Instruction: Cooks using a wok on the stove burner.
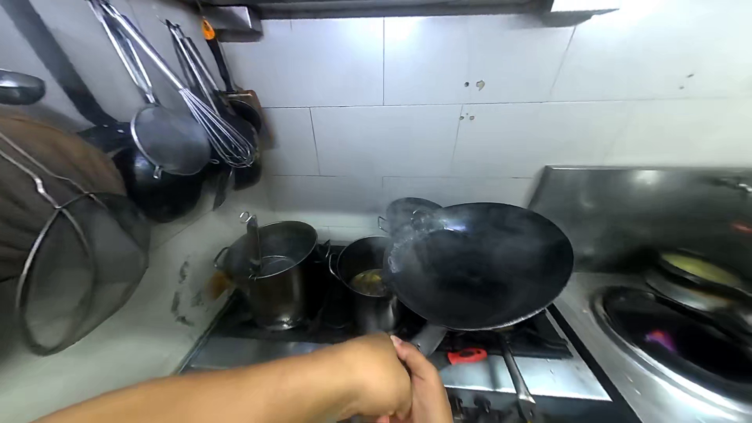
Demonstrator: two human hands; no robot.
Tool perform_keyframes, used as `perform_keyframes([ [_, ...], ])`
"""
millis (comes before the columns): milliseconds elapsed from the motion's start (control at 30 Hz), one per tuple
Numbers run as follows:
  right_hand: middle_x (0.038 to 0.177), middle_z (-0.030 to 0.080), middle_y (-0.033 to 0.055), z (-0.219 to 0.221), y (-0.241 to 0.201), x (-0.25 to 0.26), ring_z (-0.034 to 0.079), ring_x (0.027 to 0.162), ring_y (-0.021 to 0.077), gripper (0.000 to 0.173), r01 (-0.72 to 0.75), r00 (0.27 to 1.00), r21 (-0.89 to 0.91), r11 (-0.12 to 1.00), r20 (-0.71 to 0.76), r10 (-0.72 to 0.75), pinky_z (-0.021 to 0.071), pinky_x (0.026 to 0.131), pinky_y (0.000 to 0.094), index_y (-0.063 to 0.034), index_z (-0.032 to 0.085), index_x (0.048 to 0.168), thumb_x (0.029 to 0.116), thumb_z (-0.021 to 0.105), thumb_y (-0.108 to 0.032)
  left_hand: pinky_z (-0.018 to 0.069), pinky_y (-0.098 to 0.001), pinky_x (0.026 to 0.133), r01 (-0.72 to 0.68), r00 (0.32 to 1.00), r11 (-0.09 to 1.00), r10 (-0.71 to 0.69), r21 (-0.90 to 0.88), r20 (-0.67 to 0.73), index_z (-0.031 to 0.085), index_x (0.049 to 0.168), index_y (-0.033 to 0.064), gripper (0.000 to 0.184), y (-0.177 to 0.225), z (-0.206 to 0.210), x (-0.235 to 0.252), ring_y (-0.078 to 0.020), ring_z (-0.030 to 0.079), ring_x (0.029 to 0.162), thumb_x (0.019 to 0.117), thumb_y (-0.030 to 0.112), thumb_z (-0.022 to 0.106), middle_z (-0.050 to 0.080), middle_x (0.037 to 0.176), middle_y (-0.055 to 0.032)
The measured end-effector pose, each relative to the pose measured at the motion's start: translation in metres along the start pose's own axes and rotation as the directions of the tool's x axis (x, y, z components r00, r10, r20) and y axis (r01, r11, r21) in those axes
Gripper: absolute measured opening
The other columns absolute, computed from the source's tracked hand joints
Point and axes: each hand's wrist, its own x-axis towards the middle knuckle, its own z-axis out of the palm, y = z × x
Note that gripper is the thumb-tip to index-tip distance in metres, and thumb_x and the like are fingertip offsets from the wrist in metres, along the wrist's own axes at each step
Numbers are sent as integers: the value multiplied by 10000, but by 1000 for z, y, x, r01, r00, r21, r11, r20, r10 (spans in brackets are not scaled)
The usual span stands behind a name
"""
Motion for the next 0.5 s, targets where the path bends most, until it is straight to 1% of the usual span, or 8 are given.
perform_keyframes([
  [67, 742, 688, 109, 11, 8, 0, 679, 605, 182, 253, 55, 998, -14, 998, -42, -55, 569, 508, 339, -13, 637, 925, 1046, 467, -156, 471, -278, 551, 46, 999, 999, -46, 11, 17, 573, 887, 86, 93, 14, -9, -31, -99, 541, 577, 928, 45, 646, 572, 710, -5],
  [133, 694, 676, 91, 22, 12, 0, 656, 540, 158, 275, 87, 993, -28, 996, -78, -89, 542, 445, 310, -16, 633, 890, 1053, 453, -146, 454, -264, 542, 27, 999, 1000, -26, -13, 43, 569, 884, 75, 99, 13, -19, -43, -90, 516, 567, 948, 13, 613, 554, 700, 1],
  [167, 688, 669, 101, 23, 16, 3, 642, 518, 165, 282, 83, 994, -18, 996, -74, -84, 528, 423, 315, -16, 633, 894, 1055, 451, -159, 462, -277, 542, -13, 998, 1000, 13, -16, 55, 577, 887, 66, 80, 2, -22, -34, -99, 529, 564, 933, 28, 630, 566, 697, -8],
  [200, 699, 663, 121, 23, 20, 6, 629, 511, 182, 287, 71, 996, 12, 997, -53, -70, 520, 419, 330, -9, 634, 916, 1060, 451, -178, 489, -292, 526, -54, 997, 998, 54, -12, 49, 592, 878, 70, 71, -16, -22, -14, -108, 563, 547, 877, 61, 663, 592, 682, -14],
  [267, 694, 657, 130, 25, 27, 11, 619, 502, 189, 291, 67, 997, 52, 996, -26, -66, 517, 420, 339, -15, 638, 926, 1056, 449, -195, 509, -311, 528, -84, 995, 996, 84, -8, 53, 607, 876, 76, 108, -35, -26, 7, -122, 589, 552, 834, 103, 703, 610, 681, -22],
  [333, 685, 651, 133, 31, 32, 12, 611, 487, 190, 286, 73, 997, 50, 996, -44, -71, 509, 404, 334, -12, 637, 923, 1054, 456, -191, 517, -318, 535, -79, 995, 997, 79, -11, 59, 611, 875, 80, 111, -42, -30, 10, -127, 597, 561, 831, 108, 709, 616, 687, -23],
  [400, 699, 653, 138, 37, 34, 12, 612, 496, 198, 260, 72, 994, 14, 997, -88, -70, 515, 415, 343, -5, 629, 942, 1051, 478, -188, 510, -325, 536, -81, 995, 997, 81, -11, 64, 608, 861, 80, 106, -47, -33, 9, -133, 592, 562, 833, 108, 706, 612, 688, -26],
  [500, 719, 660, 140, 42, 41, 14, 628, 522, 204, 220, 86, 988, -11, 996, -128, -86, 532, 443, 354, -3, 620, 969, 1044, 497, -169, 520, -344, 552, -106, 992, 994, 107, -15, 71, 617, 884, 69, 100, -57, -37, 10, -143, 598, 580, 843, 103, 701, 612, 708, -37],
])
